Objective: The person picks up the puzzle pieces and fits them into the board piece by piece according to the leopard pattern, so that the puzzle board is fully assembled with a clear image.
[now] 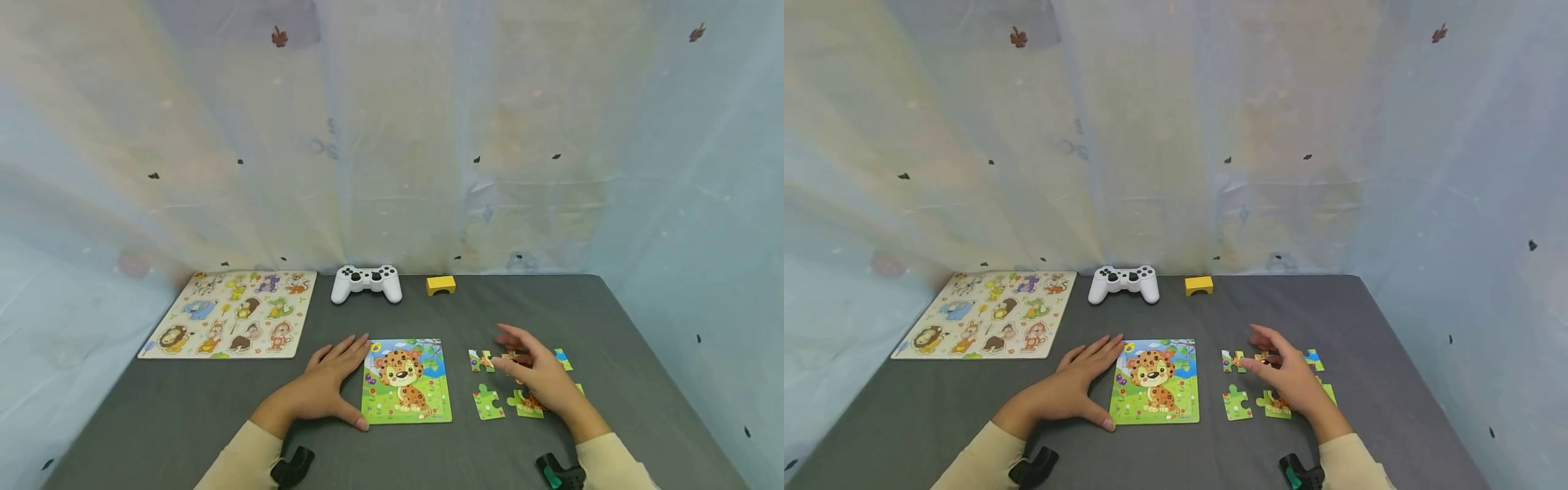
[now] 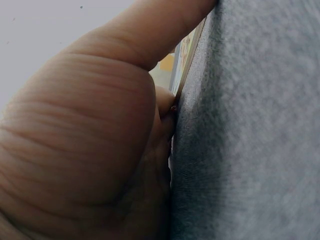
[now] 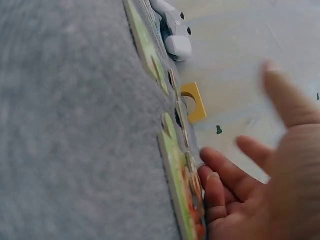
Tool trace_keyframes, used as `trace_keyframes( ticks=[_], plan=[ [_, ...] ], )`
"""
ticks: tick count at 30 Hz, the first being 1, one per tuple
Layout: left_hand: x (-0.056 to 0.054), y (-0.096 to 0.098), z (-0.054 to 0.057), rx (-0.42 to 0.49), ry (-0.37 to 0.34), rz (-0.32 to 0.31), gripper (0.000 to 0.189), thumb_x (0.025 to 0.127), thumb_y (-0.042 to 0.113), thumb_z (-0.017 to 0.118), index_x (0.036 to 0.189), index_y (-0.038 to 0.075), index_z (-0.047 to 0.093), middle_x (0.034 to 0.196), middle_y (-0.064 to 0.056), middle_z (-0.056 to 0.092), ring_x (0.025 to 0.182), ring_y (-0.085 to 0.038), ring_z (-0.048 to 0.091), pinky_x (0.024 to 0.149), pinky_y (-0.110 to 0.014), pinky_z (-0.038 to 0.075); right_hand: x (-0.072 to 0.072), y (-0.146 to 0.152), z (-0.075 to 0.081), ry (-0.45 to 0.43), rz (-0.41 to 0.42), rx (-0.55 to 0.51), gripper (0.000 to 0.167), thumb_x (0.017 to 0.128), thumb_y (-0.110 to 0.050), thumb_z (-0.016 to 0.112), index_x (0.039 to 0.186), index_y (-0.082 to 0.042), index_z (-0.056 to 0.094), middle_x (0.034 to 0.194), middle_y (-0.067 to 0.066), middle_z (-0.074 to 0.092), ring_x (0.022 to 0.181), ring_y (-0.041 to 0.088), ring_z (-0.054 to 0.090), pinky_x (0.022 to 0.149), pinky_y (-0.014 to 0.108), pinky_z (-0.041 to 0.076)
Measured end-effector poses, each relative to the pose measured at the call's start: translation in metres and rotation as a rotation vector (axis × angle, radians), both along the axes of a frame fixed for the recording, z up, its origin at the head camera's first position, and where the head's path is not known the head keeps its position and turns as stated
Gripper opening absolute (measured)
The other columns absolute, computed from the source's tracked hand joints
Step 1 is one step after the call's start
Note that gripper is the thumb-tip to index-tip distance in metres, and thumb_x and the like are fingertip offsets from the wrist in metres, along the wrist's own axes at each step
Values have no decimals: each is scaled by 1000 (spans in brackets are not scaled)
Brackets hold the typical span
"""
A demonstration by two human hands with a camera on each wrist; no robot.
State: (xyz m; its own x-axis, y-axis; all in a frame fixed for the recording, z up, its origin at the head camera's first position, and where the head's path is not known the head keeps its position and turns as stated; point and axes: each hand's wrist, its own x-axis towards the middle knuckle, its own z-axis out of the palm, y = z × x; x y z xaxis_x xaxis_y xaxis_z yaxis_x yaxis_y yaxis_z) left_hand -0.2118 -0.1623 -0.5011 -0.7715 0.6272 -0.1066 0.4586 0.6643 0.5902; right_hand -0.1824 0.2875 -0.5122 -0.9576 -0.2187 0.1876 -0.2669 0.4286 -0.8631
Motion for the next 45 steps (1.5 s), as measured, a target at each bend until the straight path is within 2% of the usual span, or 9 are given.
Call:
trace_keyframes(
  ticks=[4, 8, 13, 19, 25, 30, 36, 42, 45],
  plan=[
    [0, -1, 1, 5, -4, 0, 140, 69, 74, 93, 176, 15, 23, 182, -1, 11, 166, -29, 4, 123, -66, -1, -2, -4, -4, -10, -28, 175, 62, 103, -35, 80, 156, -10, 60, 152, 9, 58, 134, 34, 56, 102, 54, 51],
    [0, -2, 1, 4, -5, 0, 140, 69, 75, 92, 175, 14, 24, 181, -1, 12, 166, -29, 4, 123, -67, 0, -3, -8, -6, 30, -26, 250, 42, 101, -26, 82, 140, -11, 73, 150, 10, 57, 130, 37, 57, 99, 59, 52],
    [0, -2, 0, -4, 0, 1, 141, 68, 76, 92, 175, 14, 24, 181, -1, 12, 166, -29, 5, 123, -67, 0, -1, -11, -2, -13, -61, 168, 28, 101, -15, 81, 128, -12, 72, 135, 7, 66, 119, 30, 64, 97, 51, 55],
    [-1, -2, -1, -10, 2, 1, 141, 68, 77, 91, 175, 14, 24, 181, 0, 12, 166, -29, 4, 123, -67, 0, 3, -15, 4, -10, -111, 37, 17, 102, -10, 79, 118, -9, 73, 101, 2, 71, 86, 21, 68, 70, 33, 55],
    [-1, -1, 0, -17, -2, 5, 141, 69, 76, 92, 175, 14, 24, 181, 0, 12, 166, -29, 5, 123, -67, 0, 5, -25, 7, 51, -164, -26, 15, 104, -11, 77, 119, -10, 76, 98, 3, 70, 80, 23, 70, 64, 32, 56],
    [0, 0, 0, -14, -5, 5, 140, 69, 74, 93, 175, 13, 24, 181, -1, 12, 166, -29, 4, 123, -67, -1, 8, -40, 14, 25, -102, -109, 19, 104, -7, 76, 123, -7, 76, 97, 8, 71, 82, 30, 75, 74, 39, 63],
    [0, 0, 1, -8, -2, 4, 140, 69, 74, 93, 175, 13, 24, 181, -1, 12, 166, -29, 5, 123, -67, -1, 14, -62, 23, -44, -9, -143, 24, 106, -11, 74, 129, -3, 75, 97, 9, 72, 83, 28, 75, 75, 40, 64],
    [0, 0, 1, -4, -2, -1, 140, 69, 74, 93, 175, 14, 24, 181, -1, 12, 166, -29, 5, 123, -68, -1, 18, -87, 22, -112, 137, -180, 29, 108, -7, 69, 135, 5, 71, 103, 15, 70, 88, 28, 75, 78, 42, 64],
    [0, 0, 1, -6, 1, -1, 140, 69, 75, 92, 175, 14, 24, 181, -1, 12, 166, -29, 5, 123, -68, 0, 18, -101, 22, -142, 171, -186, 29, 107, -5, 70, 135, 5, 71, 103, 14, 70, 87, 29, 76, 77, 42, 64]
  ],
)
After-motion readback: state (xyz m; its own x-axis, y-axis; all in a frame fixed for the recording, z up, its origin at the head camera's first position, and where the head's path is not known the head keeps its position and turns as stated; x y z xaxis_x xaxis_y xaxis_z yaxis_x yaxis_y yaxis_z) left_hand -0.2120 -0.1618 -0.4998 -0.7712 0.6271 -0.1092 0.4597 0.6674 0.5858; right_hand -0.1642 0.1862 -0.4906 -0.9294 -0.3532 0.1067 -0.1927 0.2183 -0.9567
